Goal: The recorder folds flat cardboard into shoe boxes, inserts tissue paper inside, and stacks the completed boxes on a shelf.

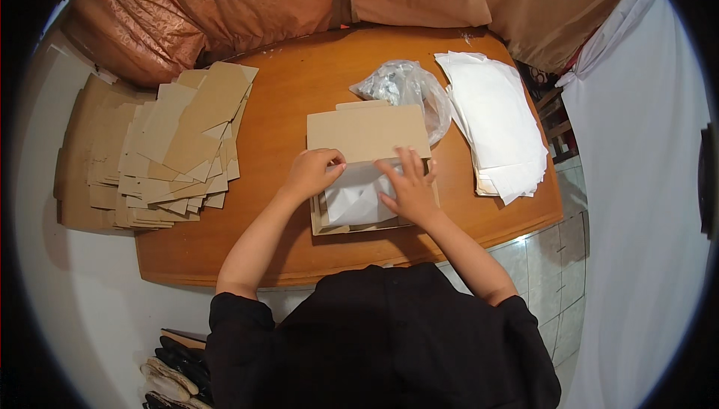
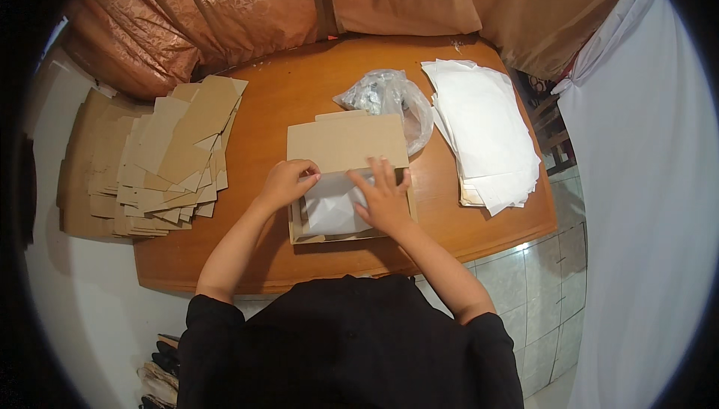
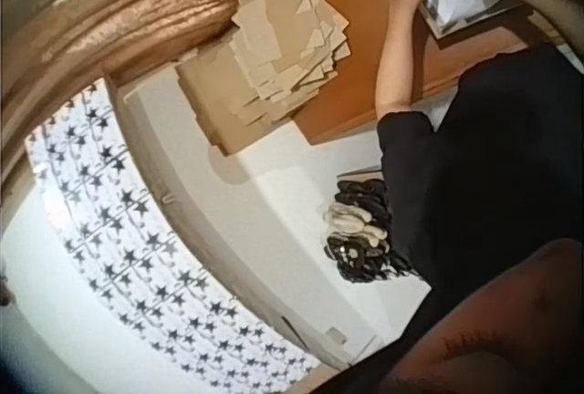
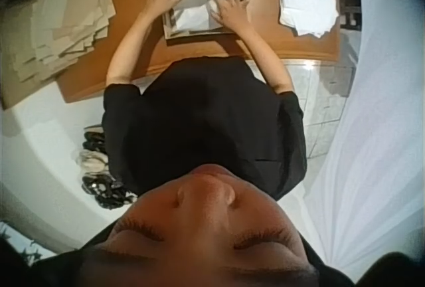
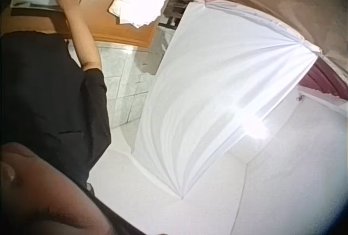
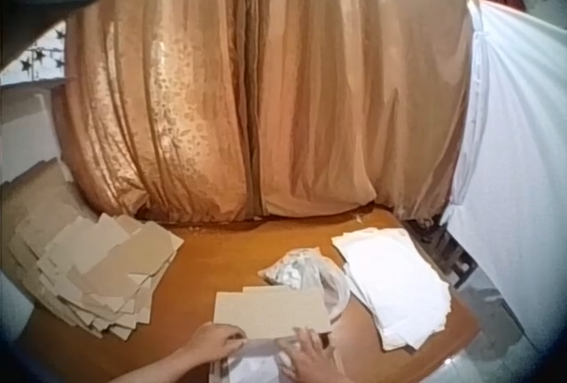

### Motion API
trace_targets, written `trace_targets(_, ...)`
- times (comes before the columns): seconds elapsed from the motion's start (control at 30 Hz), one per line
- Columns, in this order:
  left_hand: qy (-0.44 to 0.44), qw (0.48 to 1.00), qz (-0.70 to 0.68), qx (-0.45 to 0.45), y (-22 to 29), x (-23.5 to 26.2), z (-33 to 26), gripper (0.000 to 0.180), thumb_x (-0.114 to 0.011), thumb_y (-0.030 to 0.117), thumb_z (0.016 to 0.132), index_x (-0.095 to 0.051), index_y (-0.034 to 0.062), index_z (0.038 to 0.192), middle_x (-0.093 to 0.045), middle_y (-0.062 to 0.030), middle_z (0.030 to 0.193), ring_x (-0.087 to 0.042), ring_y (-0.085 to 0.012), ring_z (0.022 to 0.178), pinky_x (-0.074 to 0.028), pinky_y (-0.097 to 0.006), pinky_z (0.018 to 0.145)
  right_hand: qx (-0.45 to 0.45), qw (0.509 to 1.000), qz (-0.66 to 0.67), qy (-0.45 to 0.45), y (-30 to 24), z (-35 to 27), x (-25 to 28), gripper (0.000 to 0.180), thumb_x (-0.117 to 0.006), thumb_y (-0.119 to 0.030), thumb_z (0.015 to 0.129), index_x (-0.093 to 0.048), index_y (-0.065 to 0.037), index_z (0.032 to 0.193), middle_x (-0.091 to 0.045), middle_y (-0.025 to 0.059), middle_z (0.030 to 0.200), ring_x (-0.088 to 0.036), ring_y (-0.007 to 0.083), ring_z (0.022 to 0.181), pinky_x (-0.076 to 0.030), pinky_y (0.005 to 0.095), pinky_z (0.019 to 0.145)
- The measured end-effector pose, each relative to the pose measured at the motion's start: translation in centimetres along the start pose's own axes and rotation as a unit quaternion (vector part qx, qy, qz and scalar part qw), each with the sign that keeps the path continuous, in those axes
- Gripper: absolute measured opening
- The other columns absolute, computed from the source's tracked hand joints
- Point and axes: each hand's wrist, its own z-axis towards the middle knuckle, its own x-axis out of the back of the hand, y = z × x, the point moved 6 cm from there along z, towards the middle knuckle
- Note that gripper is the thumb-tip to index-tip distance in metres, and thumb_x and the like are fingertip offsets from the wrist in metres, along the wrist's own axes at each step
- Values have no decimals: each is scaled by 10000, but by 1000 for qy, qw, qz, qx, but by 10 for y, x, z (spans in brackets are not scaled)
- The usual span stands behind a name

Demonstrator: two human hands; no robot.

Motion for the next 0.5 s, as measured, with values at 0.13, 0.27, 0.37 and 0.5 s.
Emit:
trace_targets(0.13, -2, 1000, 13, -11, 4, -2, -6, 172, -601, 225, 805, -630, 84, 899, -655, -82, 868, -619, -246, 866, -445, -368, 768, 156, 984, 67, -53, -26, -3, 1, 412, -714, -313, 705, -588, -193, 1079, -454, 44, 1263, -332, 266, 1272, -153, 658, 958)
trace_targets(0.27, 106, 980, 64, -156, 46, 14, -16, 231, -567, 216, 844, -593, 44, 997, -623, -135, 953, -588, -286, 934, -448, -376, 821, 134, 975, 86, -154, -20, -6, -5, 150, -669, -250, 750, -639, -169, 872, -565, 28, 1046, -474, 211, 1140, -221, 626, 971)
trace_targets(0.37, -111, 970, -203, -76, 38, -14, -21, 282, -543, 247, 888, -587, 52, 1087, -604, -117, 1056, -568, -233, 993, -421, -367, 888, 125, 945, 146, -263, -21, -16, 9, 109, -649, -225, 768, -649, -154, 850, -614, 31, 913, -561, 196, 1012, -296, 565, 970)
trace_targets(0.5, -490, 830, -259, 63, 21, -81, -33, 664, -210, 586, 944, -501, 107, 1298, -547, -124, 1255, -494, -248, 1185, -381, -357, 986, 139, 930, 151, -305, -22, -31, 17, 161, -637, -217, 781, -663, -147, 924, -655, 62, 863, -613, 214, 901, -361, 488, 961)
